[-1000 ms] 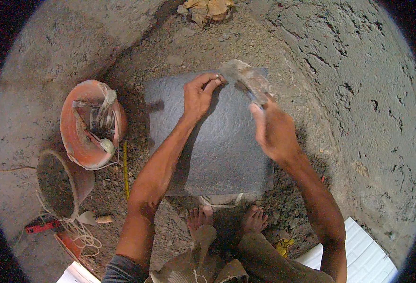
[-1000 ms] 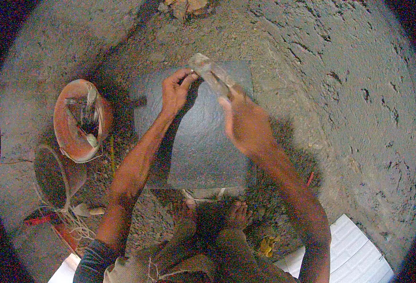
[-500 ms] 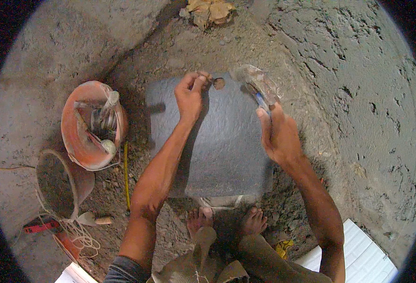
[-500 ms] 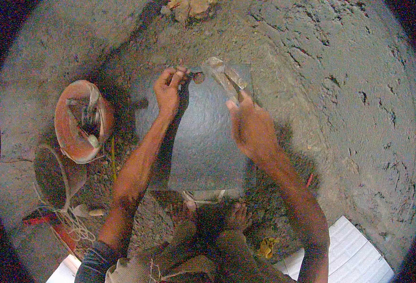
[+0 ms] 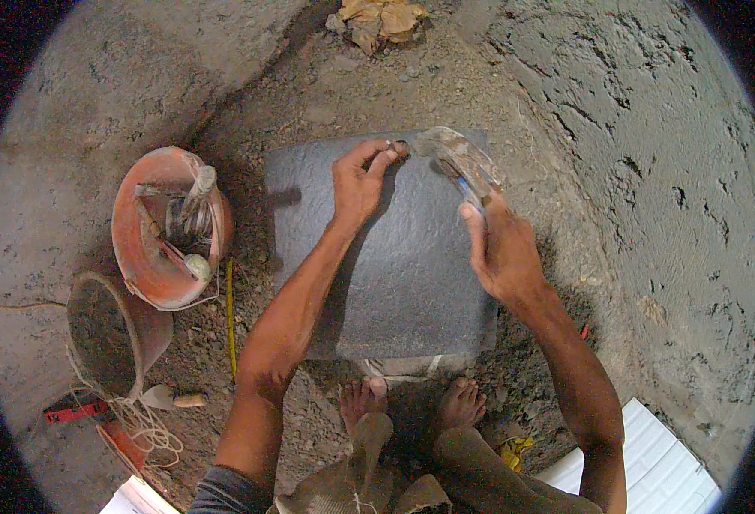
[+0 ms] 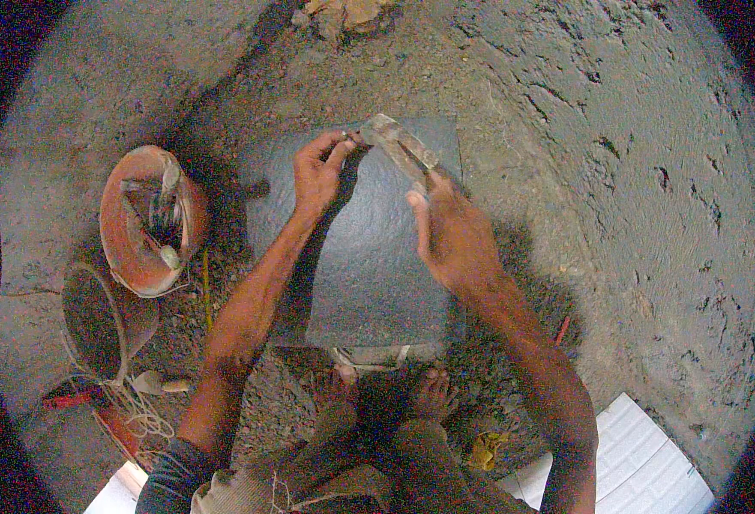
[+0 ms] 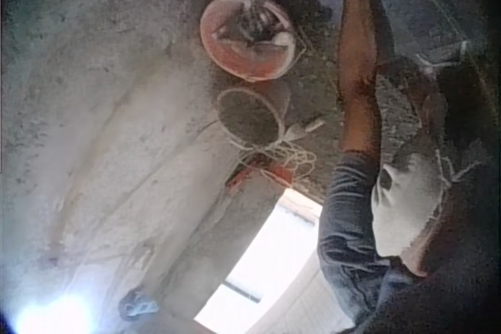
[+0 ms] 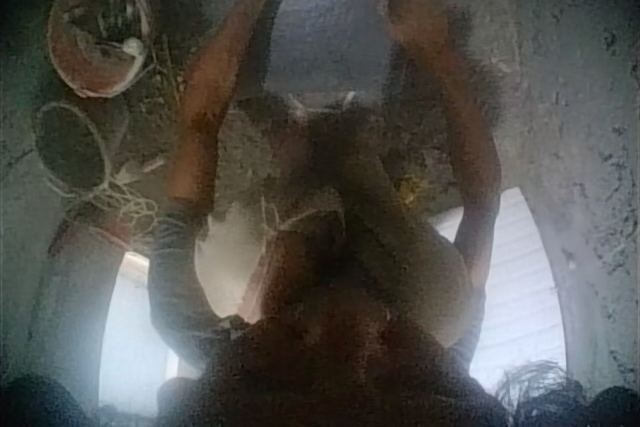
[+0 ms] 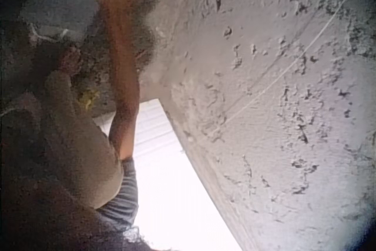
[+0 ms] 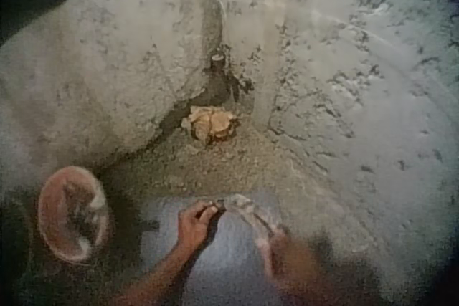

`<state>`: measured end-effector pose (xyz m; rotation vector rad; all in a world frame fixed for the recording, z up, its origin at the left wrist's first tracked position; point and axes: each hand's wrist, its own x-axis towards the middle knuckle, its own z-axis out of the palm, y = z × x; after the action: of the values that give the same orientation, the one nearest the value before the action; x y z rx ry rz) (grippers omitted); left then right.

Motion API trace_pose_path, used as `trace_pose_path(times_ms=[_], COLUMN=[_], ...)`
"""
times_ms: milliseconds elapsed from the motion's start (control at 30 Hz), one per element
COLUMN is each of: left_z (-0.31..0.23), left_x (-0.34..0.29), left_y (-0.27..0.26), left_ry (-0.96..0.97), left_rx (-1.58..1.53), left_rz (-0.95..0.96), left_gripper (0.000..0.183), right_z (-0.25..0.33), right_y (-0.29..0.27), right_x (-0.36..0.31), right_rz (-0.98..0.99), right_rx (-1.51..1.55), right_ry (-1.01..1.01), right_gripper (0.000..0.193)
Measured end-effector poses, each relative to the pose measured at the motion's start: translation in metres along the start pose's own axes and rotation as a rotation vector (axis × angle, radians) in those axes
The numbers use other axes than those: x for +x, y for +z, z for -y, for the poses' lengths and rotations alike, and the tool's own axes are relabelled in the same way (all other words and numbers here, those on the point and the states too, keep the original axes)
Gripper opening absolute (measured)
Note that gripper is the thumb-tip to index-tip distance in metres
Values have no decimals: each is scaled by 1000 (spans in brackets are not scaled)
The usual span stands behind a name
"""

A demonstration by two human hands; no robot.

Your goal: The person uses a hammer to tap a small metal object onto a dark square tile, then lifts the tile and places it against a wall, aligning it with a string line and marking the wall with a pencil.

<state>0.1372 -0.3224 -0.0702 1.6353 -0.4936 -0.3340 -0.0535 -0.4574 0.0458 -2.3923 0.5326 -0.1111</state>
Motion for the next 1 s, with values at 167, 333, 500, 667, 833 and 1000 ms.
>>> trace_pose_path(times_ms=[167, 333, 500, 667, 833, 1000], left_z=[-7, -14, -8, -2, -7, -2], left_x=[-2, -3, -3, -1, 0, 0], left_y=[1, 0, -2, 2, -4, -7], left_ry=[29, 69, 86, 73, 38, -47], left_rx=[86, 192, 293, 138, -97, -235], left_rz=[-10, -4, 17, -35, -201, -241], left_gripper=[14, 13, 13, 13, 11, 8], right_z=[14, 11, 19, 10, 14, 9], right_y=[-8, -1, 3, 8, 1, 1], right_x=[4, 7, 20, 14, 8, 6], right_rz=[75, -15, 161, 102, 48, 35], right_rx=[-10, -37, -102, -63, -35, 5], right_ry=[102, -70, 99, 94, 38, 31], right_gripper=[35, 35, 34, 31, 31, 29])
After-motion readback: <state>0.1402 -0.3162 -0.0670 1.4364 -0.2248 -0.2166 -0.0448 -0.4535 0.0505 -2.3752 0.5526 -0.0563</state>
